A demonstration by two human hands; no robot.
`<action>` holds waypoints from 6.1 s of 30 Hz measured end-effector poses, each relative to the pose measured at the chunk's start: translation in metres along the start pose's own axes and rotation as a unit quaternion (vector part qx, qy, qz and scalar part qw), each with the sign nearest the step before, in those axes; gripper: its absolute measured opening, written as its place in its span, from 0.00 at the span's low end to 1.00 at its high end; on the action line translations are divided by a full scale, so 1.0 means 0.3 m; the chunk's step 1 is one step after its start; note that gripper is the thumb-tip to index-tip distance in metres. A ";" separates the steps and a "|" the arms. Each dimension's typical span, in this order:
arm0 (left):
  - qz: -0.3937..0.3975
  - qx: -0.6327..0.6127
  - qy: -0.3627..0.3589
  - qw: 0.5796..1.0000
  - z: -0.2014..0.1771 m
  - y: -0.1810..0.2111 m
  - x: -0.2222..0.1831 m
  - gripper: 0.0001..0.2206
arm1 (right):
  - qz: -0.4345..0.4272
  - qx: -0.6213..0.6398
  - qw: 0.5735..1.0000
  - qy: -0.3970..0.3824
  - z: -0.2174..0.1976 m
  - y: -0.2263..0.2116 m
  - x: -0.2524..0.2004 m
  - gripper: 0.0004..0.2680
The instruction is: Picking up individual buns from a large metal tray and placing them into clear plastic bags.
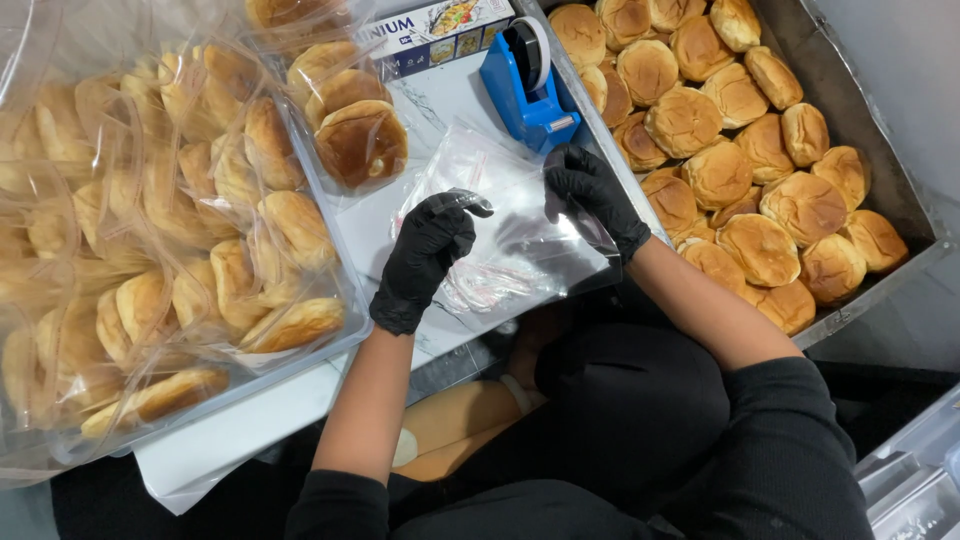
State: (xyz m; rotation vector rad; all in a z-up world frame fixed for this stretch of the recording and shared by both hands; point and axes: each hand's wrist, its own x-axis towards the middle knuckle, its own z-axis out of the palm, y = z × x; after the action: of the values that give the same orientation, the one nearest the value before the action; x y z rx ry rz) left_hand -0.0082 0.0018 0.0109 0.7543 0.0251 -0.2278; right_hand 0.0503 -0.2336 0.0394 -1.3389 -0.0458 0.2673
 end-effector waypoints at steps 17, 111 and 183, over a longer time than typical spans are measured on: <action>-0.010 0.117 0.112 0.987 -0.036 -0.044 0.067 0.10 | 0.038 -0.027 0.991 -0.123 -0.035 0.005 -0.033 0.05; 0.352 0.561 0.022 0.749 -0.069 -0.148 0.070 0.03 | -0.071 -0.780 0.464 0.414 -1.336 -0.040 0.019 0.23; 0.134 0.191 -0.117 0.965 0.039 0.029 -0.022 0.11 | -0.148 -0.288 0.933 -0.158 0.089 -0.484 0.097 0.12</action>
State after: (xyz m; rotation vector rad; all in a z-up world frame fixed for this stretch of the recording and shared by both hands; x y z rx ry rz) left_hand -0.0136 0.0012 0.0261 1.0999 -0.3530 -0.0600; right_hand 0.0975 -0.2315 0.1823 -1.8333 -0.6336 0.2167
